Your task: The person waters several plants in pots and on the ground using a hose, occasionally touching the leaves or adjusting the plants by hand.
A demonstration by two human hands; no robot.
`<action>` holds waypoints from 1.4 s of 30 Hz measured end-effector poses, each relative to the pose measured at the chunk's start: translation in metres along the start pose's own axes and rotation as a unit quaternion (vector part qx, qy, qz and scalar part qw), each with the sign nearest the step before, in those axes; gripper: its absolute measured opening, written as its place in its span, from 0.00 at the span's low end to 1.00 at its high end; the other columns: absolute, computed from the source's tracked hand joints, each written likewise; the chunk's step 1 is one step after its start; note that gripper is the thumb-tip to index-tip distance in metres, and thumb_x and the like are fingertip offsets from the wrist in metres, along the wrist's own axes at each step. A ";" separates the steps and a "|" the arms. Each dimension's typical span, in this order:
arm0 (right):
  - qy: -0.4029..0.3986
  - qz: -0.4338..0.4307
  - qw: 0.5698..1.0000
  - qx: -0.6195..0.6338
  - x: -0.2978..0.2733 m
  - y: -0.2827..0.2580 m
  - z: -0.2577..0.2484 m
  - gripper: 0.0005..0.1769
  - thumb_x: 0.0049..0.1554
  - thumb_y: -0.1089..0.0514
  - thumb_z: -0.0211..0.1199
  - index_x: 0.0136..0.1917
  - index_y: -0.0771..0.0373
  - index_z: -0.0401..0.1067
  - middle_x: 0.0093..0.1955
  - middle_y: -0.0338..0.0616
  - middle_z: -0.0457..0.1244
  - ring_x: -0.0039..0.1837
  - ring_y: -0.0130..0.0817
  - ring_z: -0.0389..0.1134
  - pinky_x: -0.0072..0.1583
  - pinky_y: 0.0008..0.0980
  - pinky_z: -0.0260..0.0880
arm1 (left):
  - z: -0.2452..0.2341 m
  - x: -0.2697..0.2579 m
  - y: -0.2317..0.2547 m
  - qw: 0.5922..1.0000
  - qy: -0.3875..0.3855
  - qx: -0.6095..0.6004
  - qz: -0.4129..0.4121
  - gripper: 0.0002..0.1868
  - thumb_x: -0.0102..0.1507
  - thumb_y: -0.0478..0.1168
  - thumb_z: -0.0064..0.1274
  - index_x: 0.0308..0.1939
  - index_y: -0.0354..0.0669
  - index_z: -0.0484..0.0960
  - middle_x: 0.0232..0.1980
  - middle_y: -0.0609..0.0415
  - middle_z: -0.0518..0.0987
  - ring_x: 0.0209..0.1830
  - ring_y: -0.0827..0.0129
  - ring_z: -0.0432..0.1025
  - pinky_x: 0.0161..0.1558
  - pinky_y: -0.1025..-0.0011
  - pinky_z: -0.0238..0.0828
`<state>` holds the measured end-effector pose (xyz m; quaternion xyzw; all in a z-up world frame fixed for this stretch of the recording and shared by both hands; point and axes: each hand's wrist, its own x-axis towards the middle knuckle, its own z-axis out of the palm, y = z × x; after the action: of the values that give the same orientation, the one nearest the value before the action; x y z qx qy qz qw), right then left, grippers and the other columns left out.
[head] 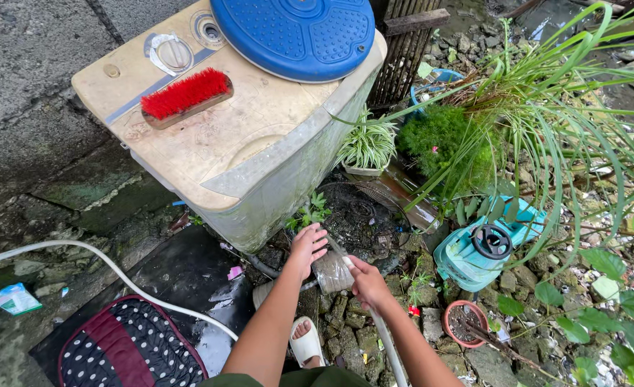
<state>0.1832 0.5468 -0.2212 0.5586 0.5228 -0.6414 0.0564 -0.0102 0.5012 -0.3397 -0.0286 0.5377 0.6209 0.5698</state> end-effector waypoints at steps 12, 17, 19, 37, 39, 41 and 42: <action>-0.025 0.011 0.999 0.027 -0.001 0.008 -0.007 0.27 0.67 0.47 0.48 0.78 0.35 0.61 0.25 0.36 0.56 0.21 0.23 0.51 0.24 0.27 0.53 | -0.001 -0.001 0.003 0.997 0.069 0.024 -0.006 0.23 0.72 0.53 0.41 0.57 0.38 0.79 0.62 0.49 0.82 0.62 0.59 0.76 0.60 0.61 0.75; 0.001 0.022 0.999 0.031 -0.006 0.012 -0.014 0.27 0.67 0.48 0.47 0.78 0.36 0.60 0.25 0.36 0.56 0.21 0.23 0.50 0.24 0.27 0.54 | -0.015 0.008 -0.010 0.998 0.067 0.008 -0.018 0.22 0.71 0.47 0.39 0.66 0.45 0.73 0.63 0.49 0.81 0.62 0.58 0.75 0.59 0.59 0.74; 0.003 0.029 0.999 0.031 -0.009 0.012 -0.016 0.27 0.67 0.48 0.47 0.78 0.36 0.60 0.25 0.35 0.56 0.21 0.22 0.50 0.24 0.26 0.54 | -0.020 0.008 -0.015 0.997 0.072 0.009 -0.030 0.22 0.71 0.47 0.39 0.68 0.47 0.71 0.64 0.48 0.80 0.63 0.58 0.75 0.59 0.59 0.74; 0.055 -0.059 0.987 0.136 -0.096 -0.023 -0.034 0.27 0.65 0.50 0.51 0.77 0.36 0.64 0.26 0.36 0.55 0.21 0.23 0.50 0.24 0.26 0.48 | 0.079 0.068 -0.018 0.997 -0.078 -0.011 0.010 0.20 0.70 0.34 0.37 0.67 0.37 0.69 0.61 0.41 0.79 0.56 0.56 0.77 0.56 0.59 0.77; 0.072 -0.073 0.983 0.153 -0.104 -0.025 -0.036 0.27 0.65 0.51 0.51 0.77 0.37 0.65 0.25 0.37 0.55 0.21 0.22 0.49 0.24 0.26 0.47 | 0.112 0.085 -0.010 0.997 -0.068 -0.007 0.020 0.20 0.70 0.30 0.39 0.67 0.35 0.71 0.57 0.39 0.80 0.50 0.56 0.78 0.52 0.62 0.80; 0.063 -0.072 0.978 0.187 -0.111 -0.025 -0.038 0.27 0.65 0.50 0.51 0.77 0.36 0.64 0.25 0.36 0.55 0.21 0.22 0.47 0.24 0.25 0.45 | 0.134 0.098 -0.005 0.997 -0.073 0.001 0.031 0.21 0.69 0.28 0.38 0.66 0.33 0.71 0.55 0.38 0.80 0.46 0.57 0.79 0.48 0.64 0.81; 0.058 -0.071 0.974 0.205 -0.114 -0.024 -0.039 0.27 0.64 0.50 0.51 0.76 0.36 0.64 0.25 0.36 0.55 0.21 0.22 0.46 0.24 0.25 0.44 | 0.143 0.102 -0.004 0.996 -0.082 0.007 0.035 0.22 0.69 0.27 0.36 0.67 0.32 0.71 0.55 0.38 0.81 0.45 0.57 0.79 0.47 0.65 0.81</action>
<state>0.2355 0.5280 -0.1111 0.5559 0.4214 -0.7035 -0.1356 0.0399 0.6692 -0.3479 0.0452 0.4942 0.6372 0.5896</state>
